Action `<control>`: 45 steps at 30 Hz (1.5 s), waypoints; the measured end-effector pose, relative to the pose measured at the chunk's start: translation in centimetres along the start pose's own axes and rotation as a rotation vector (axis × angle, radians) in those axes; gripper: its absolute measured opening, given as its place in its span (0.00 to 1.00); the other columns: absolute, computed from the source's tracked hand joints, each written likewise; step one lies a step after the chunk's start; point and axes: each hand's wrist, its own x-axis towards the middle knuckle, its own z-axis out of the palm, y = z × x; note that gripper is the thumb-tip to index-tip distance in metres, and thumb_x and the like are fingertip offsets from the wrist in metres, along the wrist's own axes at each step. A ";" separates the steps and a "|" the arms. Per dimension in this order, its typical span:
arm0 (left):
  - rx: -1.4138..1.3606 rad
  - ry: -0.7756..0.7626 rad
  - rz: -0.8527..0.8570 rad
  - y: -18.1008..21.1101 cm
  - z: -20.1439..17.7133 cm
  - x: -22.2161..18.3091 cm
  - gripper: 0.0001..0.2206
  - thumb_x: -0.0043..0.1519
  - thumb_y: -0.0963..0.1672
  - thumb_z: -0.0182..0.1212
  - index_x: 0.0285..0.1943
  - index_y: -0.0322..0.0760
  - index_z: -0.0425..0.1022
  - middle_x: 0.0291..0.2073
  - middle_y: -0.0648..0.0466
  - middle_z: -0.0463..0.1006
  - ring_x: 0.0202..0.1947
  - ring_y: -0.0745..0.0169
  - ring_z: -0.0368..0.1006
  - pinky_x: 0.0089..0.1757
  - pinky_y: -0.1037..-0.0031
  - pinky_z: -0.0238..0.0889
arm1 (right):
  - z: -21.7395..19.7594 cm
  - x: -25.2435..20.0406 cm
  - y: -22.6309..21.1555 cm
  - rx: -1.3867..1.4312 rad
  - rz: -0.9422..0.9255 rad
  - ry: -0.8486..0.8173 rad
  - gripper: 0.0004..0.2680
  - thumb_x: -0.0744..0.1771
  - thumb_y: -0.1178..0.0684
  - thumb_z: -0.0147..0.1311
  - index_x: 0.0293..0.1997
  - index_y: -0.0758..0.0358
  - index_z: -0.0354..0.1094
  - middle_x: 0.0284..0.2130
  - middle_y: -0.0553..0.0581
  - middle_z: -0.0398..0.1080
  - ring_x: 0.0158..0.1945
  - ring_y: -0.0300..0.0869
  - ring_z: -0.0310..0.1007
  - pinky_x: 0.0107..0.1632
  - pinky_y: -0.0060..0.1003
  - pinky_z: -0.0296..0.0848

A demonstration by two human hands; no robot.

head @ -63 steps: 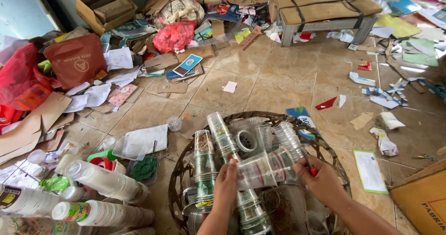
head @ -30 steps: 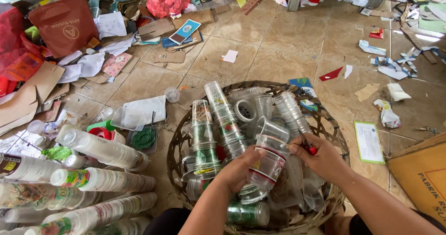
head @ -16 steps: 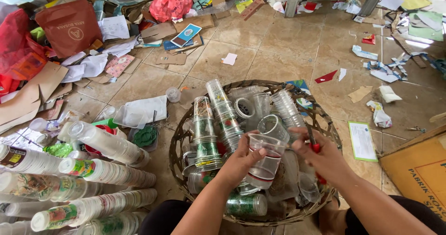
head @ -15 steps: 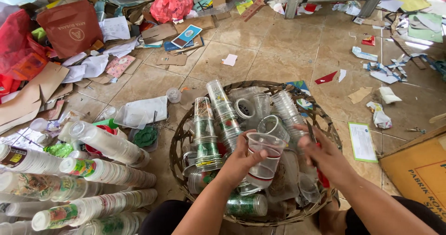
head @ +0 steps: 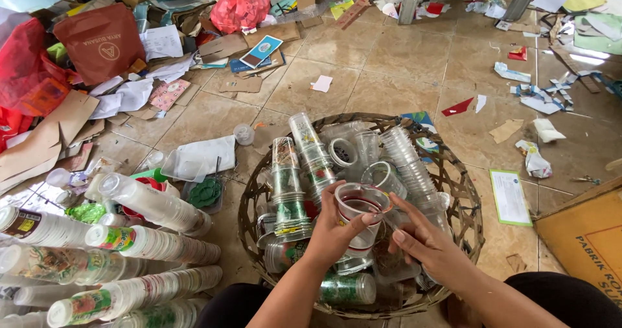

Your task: Sorting and cutting plastic cups for recycling in a collection center.

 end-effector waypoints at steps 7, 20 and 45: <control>0.129 0.101 0.121 1.2 0.4 0.5 0.50 0.42 0.49 0.81 0.72 0.35 0.50 0.57 0.42 0.74 0.56 0.49 0.76 0.55 0.62 0.72 | -0.1 0.2 -0.5 -0.023 0.101 -0.023 0.29 0.66 0.48 0.54 0.79 0.39 0.49 0.28 0.58 0.77 0.32 0.41 0.71 0.37 0.36 0.66; 0.383 0.188 0.122 -0.1 0.2 0.6 0.53 0.36 0.56 0.82 0.65 0.33 0.52 0.57 0.45 0.71 0.57 0.51 0.74 0.59 0.61 0.64 | 0.0 0.7 -0.5 0.024 0.150 -0.010 0.28 0.66 0.50 0.55 0.78 0.40 0.53 0.30 0.58 0.75 0.31 0.40 0.66 0.36 0.34 0.64; 0.453 0.409 0.217 -1.7 1.8 -0.6 0.50 0.39 0.59 0.79 0.62 0.31 0.53 0.58 0.45 0.65 0.58 0.51 0.72 0.59 0.63 0.67 | 1.0 1.0 1.0 -0.044 0.058 0.108 0.22 0.67 0.49 0.54 0.72 0.49 0.63 0.33 0.54 0.67 0.32 0.38 0.62 0.37 0.33 0.62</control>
